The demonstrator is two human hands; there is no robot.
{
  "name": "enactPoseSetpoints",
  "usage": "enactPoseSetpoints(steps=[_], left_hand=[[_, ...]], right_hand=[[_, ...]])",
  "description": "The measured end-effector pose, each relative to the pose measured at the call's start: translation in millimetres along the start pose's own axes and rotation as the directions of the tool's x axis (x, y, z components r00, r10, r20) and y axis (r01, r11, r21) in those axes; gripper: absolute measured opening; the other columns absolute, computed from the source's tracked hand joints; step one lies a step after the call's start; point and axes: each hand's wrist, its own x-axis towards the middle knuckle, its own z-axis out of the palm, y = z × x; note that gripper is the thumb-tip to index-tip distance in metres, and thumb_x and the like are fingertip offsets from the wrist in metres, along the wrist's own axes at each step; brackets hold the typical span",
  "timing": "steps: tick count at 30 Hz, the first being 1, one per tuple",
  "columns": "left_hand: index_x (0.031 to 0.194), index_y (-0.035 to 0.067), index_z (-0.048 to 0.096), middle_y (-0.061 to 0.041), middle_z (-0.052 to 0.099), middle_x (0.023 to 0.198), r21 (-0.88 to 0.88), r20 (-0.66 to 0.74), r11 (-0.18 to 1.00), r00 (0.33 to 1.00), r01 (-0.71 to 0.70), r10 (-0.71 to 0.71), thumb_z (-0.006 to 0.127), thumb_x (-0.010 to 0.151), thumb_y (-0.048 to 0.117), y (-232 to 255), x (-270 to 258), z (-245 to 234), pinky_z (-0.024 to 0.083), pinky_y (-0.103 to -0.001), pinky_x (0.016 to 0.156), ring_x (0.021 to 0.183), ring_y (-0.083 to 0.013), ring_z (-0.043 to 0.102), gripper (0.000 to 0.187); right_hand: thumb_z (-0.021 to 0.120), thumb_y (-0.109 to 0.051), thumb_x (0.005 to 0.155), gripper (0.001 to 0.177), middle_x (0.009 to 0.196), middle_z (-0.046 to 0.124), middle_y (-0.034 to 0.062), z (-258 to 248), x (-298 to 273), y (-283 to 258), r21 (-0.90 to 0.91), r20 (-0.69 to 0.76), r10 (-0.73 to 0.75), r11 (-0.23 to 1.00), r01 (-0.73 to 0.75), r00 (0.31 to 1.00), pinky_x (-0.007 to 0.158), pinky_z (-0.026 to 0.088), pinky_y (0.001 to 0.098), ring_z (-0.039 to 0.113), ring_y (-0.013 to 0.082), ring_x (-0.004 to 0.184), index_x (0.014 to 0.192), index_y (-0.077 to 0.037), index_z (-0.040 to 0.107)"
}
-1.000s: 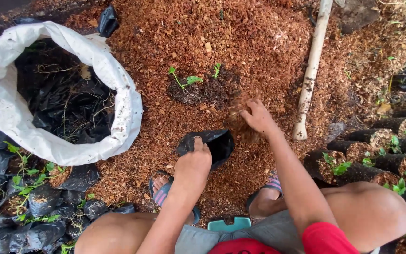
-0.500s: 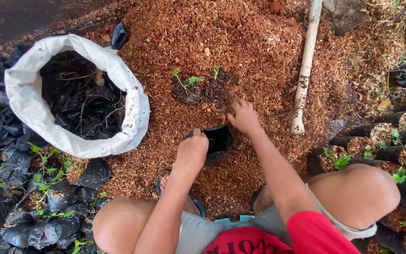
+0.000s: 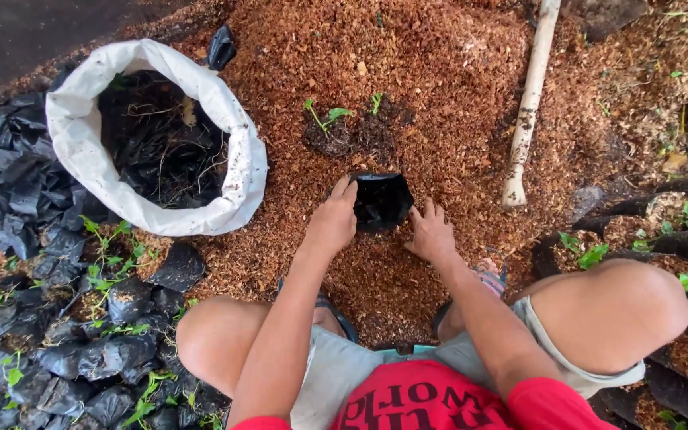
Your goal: The person sits on the ground and plants small seedlings into a pile of soil. They remove a seedling from a black plastic bag, place it into the soil, and cover the roots with their hands. The person repeats this process with multiple seedlings.
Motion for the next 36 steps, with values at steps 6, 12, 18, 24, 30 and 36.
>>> enactPoseSetpoints(steps=[6,12,18,24,30,36], left_hand=[[0.158,-0.006,0.024,-0.035,0.024,0.160,-0.231,0.049,0.964,0.991,0.131,-0.123,0.050,0.094,-0.009,-10,-6,12,0.063,-0.054,0.090,0.126,-0.0513,0.055,0.069],[0.159,-0.005,0.024,-0.033,0.022,0.162,-0.294,0.059,0.936,0.981,0.195,-0.186,0.053,0.094,-0.006,-2,-7,2,0.056,-0.055,0.105,0.143,-0.0493,0.040,0.071],[0.159,-0.007,0.023,-0.034,0.021,0.162,-0.320,0.071,0.931,0.984,0.175,-0.161,0.053,0.093,-0.007,-4,-1,9,0.051,-0.053,0.111,0.148,-0.0478,0.031,0.072],[0.159,-0.006,0.023,-0.031,0.022,0.164,-0.265,0.104,0.950,0.985,0.164,-0.141,0.056,0.092,-0.005,-3,8,8,0.049,-0.049,0.113,0.151,-0.0435,0.029,0.074],[0.160,-0.005,0.019,-0.033,0.018,0.164,-0.250,0.149,0.944,0.972,0.217,-0.184,0.051,0.092,-0.008,-10,9,15,0.051,-0.049,0.111,0.147,-0.0449,0.035,0.075],[0.160,-0.007,0.017,-0.035,0.017,0.163,-0.173,0.170,0.962,0.968,0.213,-0.184,0.051,0.091,-0.009,-13,13,19,0.055,-0.053,0.105,0.140,-0.0472,0.045,0.077]], right_hand=[[0.081,-0.030,0.073,0.073,0.133,0.045,0.0212,90,74,49,0.123,-0.110,0.012,0.992,0.001,0.994,0.081,0.063,0.0578,0.059,0.0480,0.117,0.140,-0.019,0.053],[0.080,-0.022,0.071,0.089,0.141,0.053,0.0223,-45,-11,-3,0.817,-0.035,0.188,0.572,-0.080,0.982,0.107,0.049,0.0521,0.053,0.0409,0.131,0.150,-0.011,0.042],[0.071,0.001,0.083,0.093,0.147,0.045,0.0267,-141,-33,-10,0.997,0.013,0.041,-0.072,-0.010,0.999,0.107,0.045,0.0650,0.047,0.0471,0.135,0.160,-0.008,0.020],[0.073,0.005,0.077,0.070,0.121,0.055,0.0129,-172,-49,-68,0.941,0.004,-0.198,-0.330,-0.071,0.980,0.090,0.064,0.0488,0.063,0.0346,0.113,0.140,-0.012,0.047],[0.068,-0.012,0.094,0.073,0.146,0.046,0.0301,-148,-44,-98,0.875,0.053,-0.072,0.485,-0.012,0.996,0.101,0.050,0.0566,0.048,0.0438,0.134,0.155,0.004,0.031],[0.058,-0.010,0.096,0.028,0.107,0.070,0.0249,-85,7,-82,0.410,-0.029,-0.118,0.904,0.120,0.993,0.078,0.064,0.0517,0.071,0.0408,0.103,0.120,0.000,0.068]])
